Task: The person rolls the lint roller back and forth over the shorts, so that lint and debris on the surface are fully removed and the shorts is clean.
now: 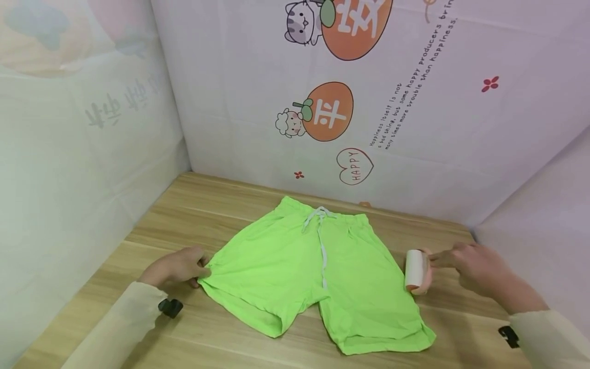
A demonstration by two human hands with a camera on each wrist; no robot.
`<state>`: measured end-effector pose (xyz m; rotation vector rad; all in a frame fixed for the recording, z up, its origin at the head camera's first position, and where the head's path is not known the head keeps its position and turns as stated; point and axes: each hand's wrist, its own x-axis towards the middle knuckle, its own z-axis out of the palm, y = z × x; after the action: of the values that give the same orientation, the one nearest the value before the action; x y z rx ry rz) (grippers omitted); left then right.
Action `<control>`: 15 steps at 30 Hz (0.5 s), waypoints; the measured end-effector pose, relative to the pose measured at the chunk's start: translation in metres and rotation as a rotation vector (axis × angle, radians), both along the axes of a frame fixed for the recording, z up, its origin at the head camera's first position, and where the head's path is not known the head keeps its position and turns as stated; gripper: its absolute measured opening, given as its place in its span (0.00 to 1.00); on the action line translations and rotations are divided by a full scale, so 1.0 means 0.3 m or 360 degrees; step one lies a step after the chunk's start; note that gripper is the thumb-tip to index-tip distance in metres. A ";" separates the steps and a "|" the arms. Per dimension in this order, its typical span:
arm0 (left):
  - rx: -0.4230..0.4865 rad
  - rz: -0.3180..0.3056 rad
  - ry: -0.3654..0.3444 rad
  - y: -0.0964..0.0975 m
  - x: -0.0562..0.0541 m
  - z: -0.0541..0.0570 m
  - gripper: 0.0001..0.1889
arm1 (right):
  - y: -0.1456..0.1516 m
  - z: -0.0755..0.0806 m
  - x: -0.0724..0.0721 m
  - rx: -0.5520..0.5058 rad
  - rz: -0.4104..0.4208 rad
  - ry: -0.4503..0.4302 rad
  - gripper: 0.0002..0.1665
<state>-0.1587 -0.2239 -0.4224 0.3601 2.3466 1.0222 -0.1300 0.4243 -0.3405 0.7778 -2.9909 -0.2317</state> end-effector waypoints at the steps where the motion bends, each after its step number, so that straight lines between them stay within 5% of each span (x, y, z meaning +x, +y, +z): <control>1: 0.0005 0.0001 -0.0004 0.001 0.000 0.001 0.16 | 0.003 0.003 0.002 0.0022 0.0002 0.0009 0.42; 15: -0.0023 -0.0019 0.0025 -0.001 -0.006 -0.014 0.19 | -0.054 0.042 0.059 0.0107 0.0085 0.0048 0.42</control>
<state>-0.1607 -0.2242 -0.4265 0.3775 2.3621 0.9994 -0.1123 0.4081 -0.3278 0.8512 -2.9435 -0.3399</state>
